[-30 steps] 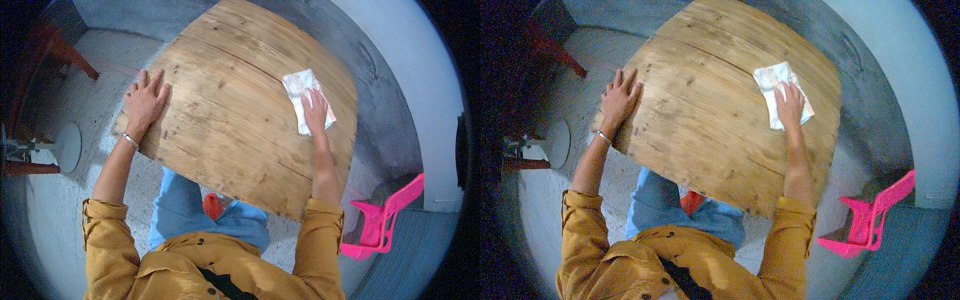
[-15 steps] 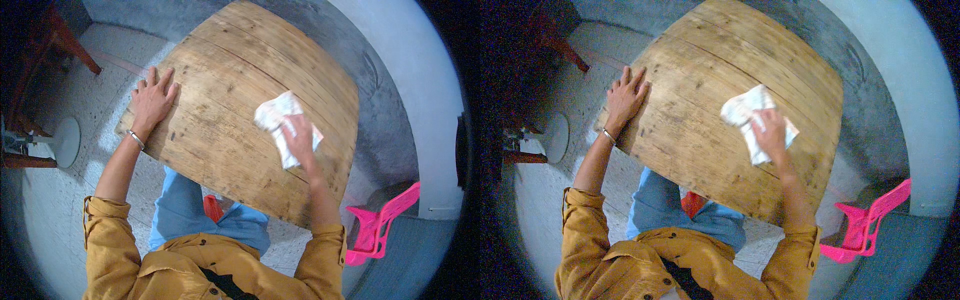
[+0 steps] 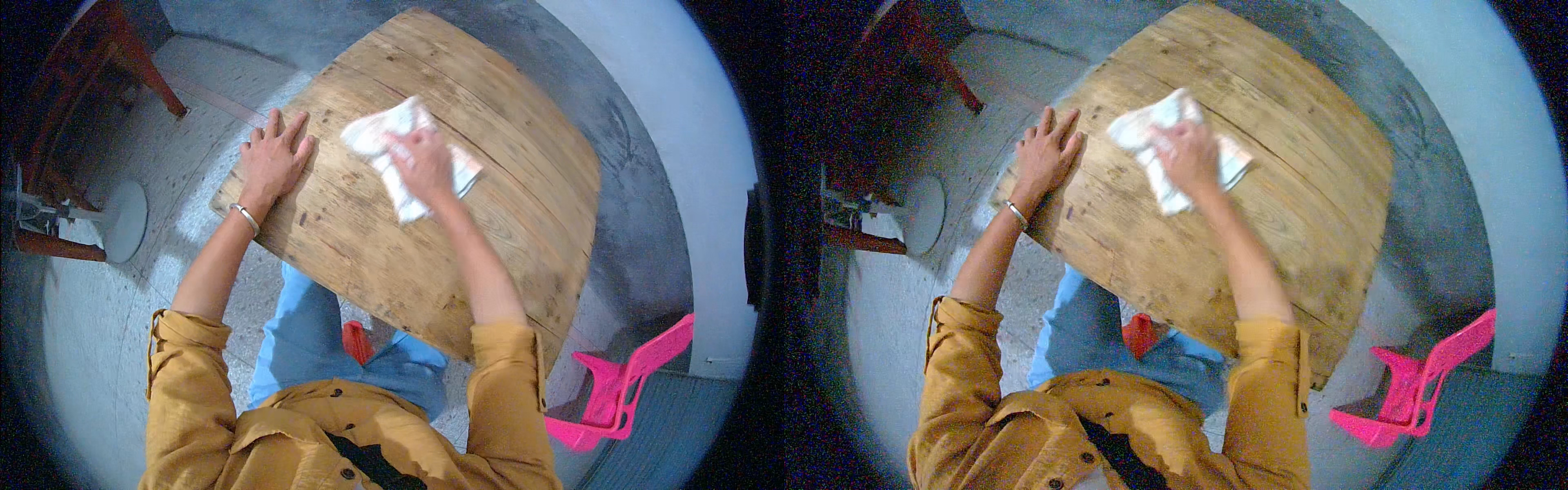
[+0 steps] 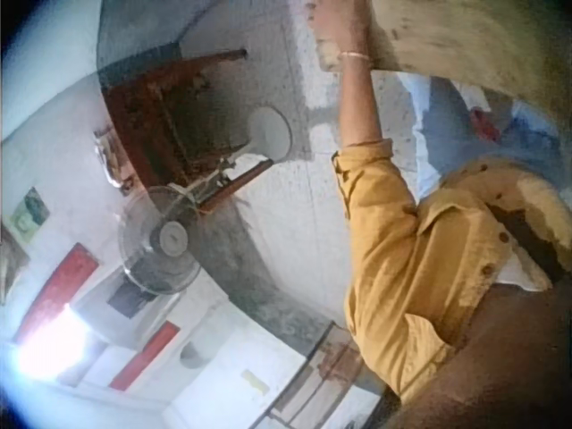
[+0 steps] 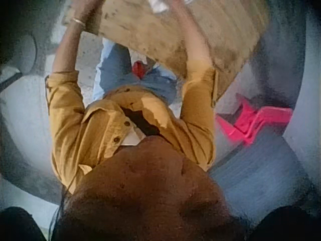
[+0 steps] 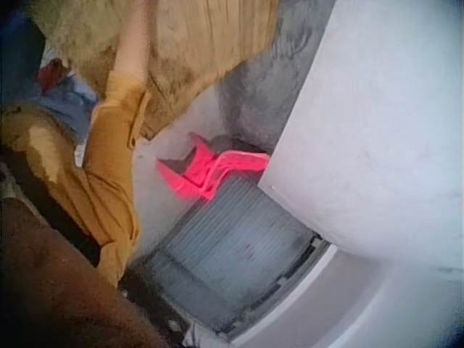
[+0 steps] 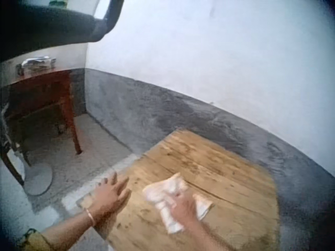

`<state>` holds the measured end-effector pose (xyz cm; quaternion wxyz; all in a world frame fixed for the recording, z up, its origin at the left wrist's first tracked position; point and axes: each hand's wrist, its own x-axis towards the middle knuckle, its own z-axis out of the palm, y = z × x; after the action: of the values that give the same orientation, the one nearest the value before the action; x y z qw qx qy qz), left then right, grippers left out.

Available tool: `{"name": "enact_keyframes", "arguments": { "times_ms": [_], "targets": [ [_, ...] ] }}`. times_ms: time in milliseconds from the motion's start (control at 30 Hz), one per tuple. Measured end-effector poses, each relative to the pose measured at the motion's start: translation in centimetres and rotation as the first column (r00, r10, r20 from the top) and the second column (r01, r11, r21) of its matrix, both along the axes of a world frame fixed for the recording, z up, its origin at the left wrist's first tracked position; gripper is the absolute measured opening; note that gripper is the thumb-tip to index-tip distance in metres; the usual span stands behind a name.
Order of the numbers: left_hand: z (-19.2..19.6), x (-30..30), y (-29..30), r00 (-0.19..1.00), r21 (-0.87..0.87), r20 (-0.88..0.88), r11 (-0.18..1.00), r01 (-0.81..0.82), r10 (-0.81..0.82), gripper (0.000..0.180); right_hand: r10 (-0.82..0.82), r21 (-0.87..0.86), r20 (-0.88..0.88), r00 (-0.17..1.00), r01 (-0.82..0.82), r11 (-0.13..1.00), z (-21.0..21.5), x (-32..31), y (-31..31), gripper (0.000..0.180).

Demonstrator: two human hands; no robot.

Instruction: The person wipes a light wooden table with a white cloth, moving methodically across the surface. They then move to a red table and continue wiping it with the same cloth, covering the entire surface area.

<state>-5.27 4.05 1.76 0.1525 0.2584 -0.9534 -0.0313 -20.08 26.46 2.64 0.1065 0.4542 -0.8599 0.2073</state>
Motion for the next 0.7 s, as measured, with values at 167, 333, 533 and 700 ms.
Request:
{"name": "enact_keyframes", "arguments": {
  "times_ms": [167,333,533,700],
  "targets": [
    [0.0,-0.2,0.3,1.000,0.003,-0.003,1.000,0.022,-0.022,0.049,0.254,-0.022,0.093,0.963,-0.253,0.967,1.8,13.0,7.7,0.042],
    [-0.1,-0.2,0.5,1.000,-0.028,0.002,1.000,-0.005,0.005,0.049,-0.038,0.003,0.147,0.988,0.038,0.999,1.2,16.2,19.6,0.039],
    [0.6,-0.2,0.7,1.000,0.035,-0.009,0.999,0.002,-0.002,0.049,-0.534,-0.133,-0.020,0.845,0.528,0.839,-0.9,5.1,25.7,0.033],
    [0.5,-0.4,0.6,1.000,0.046,0.008,0.999,0.012,-0.012,0.050,-0.463,-0.092,0.021,0.886,0.463,0.882,-0.9,2.6,18.2,0.034]
  ]
}}
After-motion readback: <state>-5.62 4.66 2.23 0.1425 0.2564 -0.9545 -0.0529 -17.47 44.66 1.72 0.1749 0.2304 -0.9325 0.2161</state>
